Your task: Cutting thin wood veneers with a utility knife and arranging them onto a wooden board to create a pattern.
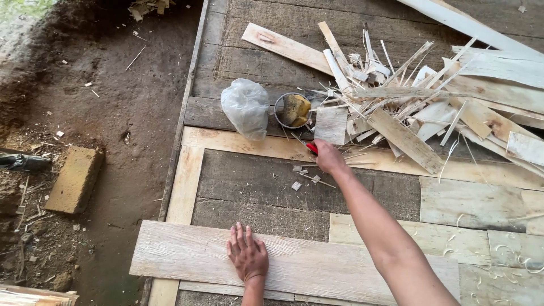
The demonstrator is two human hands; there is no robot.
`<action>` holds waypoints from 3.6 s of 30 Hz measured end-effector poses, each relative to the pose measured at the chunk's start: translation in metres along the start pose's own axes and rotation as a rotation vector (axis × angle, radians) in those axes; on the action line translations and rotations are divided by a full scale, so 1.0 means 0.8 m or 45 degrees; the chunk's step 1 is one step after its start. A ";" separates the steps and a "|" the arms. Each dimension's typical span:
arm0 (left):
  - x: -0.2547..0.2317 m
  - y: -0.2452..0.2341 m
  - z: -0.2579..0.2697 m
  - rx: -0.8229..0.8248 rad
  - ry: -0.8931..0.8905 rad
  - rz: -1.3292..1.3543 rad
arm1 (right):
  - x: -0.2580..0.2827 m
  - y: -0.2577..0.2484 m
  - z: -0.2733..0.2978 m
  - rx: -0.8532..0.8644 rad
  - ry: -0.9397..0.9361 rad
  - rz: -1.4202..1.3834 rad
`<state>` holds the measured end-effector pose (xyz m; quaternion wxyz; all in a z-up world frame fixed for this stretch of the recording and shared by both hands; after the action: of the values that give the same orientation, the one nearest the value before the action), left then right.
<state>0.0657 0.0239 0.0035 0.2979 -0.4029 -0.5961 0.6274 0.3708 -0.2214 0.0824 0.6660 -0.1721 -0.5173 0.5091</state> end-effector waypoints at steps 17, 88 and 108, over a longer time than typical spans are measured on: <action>0.002 0.000 0.004 0.024 0.008 -0.029 | 0.008 -0.096 0.017 -0.978 -0.644 -0.168; -0.005 -0.016 -0.002 0.037 0.028 -0.007 | -0.041 -0.160 0.147 -0.529 0.437 -1.366; -0.029 -0.078 0.069 0.124 0.394 0.402 | -0.426 0.120 0.659 -0.821 1.121 -0.642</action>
<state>0.0228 -0.0169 0.0665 0.3032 -0.5679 -0.4418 0.6248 -0.1147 -0.6294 0.0488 0.8320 -0.4321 -0.3462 0.0337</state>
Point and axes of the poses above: each hand's wrist, its own z-axis away from the middle knuckle, its own y-axis out of the palm, x = y × z, the point moved 7 cm from there along -z, towards the middle knuckle, and after that the axes turned 10 degrees about -y, right-handed, at the moved point
